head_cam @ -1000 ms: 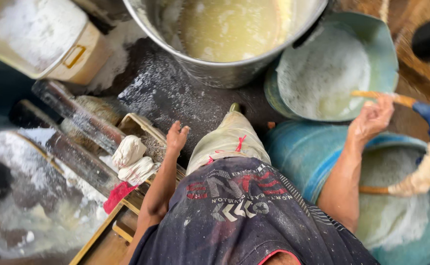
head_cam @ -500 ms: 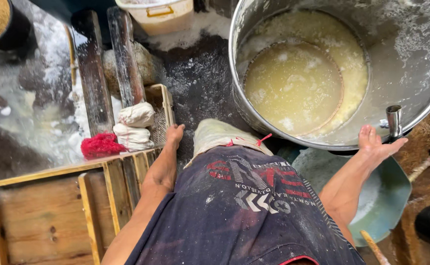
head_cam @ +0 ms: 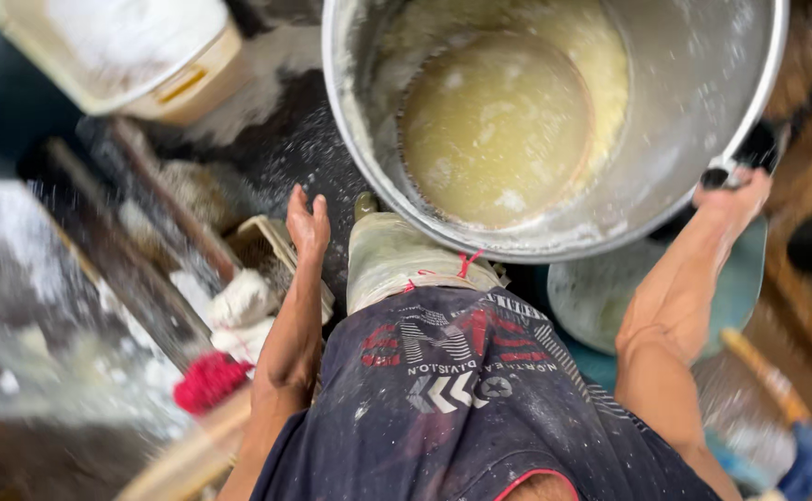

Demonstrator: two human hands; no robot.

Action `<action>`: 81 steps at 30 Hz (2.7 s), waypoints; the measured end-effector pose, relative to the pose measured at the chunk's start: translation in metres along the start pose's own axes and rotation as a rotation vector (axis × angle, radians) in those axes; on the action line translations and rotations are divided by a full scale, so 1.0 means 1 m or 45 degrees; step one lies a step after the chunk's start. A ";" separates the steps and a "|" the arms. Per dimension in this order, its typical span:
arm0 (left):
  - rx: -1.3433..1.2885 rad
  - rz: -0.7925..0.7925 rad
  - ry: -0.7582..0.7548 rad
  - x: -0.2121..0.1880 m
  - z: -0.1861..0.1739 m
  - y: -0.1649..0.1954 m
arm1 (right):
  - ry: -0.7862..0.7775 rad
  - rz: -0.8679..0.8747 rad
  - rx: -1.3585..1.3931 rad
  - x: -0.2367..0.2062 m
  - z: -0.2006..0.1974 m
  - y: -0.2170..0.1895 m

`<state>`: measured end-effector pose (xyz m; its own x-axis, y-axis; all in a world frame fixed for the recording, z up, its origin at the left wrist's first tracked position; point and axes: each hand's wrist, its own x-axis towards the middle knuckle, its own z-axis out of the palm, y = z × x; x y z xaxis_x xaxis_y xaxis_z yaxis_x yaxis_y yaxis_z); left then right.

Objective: The person washes square wooden sieve frames in a wet processing area, scrubbing each frame's mesh surface with a red net scrubber and rinsing it, then stacks the cleaned frames aside. They then scoop pale liquid from a large metal vat with a small pan and pour it into a nearby basin.

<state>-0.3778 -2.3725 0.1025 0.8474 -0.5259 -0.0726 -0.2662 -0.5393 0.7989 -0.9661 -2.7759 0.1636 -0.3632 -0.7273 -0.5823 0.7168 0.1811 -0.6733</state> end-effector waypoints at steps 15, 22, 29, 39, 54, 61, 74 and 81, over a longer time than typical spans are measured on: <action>0.223 0.093 -0.333 0.214 0.145 0.105 | 0.202 -1.007 -0.396 -0.213 -0.063 0.059; 0.432 0.049 -0.210 0.220 0.164 0.096 | 0.021 -0.174 -0.709 -0.187 -0.058 0.215; 0.520 0.115 -0.220 0.229 0.166 0.069 | 0.074 -0.885 -1.770 -0.004 -0.053 0.219; 0.646 0.030 -0.198 0.237 0.165 0.047 | 0.256 -0.355 -2.208 0.106 -0.064 0.282; 0.732 0.004 -0.215 0.228 0.167 0.084 | -0.381 1.176 -0.991 -0.025 -0.011 0.413; 0.642 0.094 -0.223 0.224 0.165 0.095 | -0.593 1.175 -0.919 -0.090 -0.012 0.346; 0.609 0.174 -0.248 0.215 0.156 0.098 | 0.241 0.769 -0.685 -0.352 -0.205 0.014; 0.613 0.094 -0.233 0.214 0.156 0.099 | -0.029 0.427 0.557 -0.422 -0.298 -0.036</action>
<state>-0.2941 -2.6411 0.0732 0.7358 -0.6570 -0.1643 -0.5397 -0.7154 0.4438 -1.0164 -2.2786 0.2978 -0.0624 -0.6922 -0.7190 0.9733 0.1173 -0.1975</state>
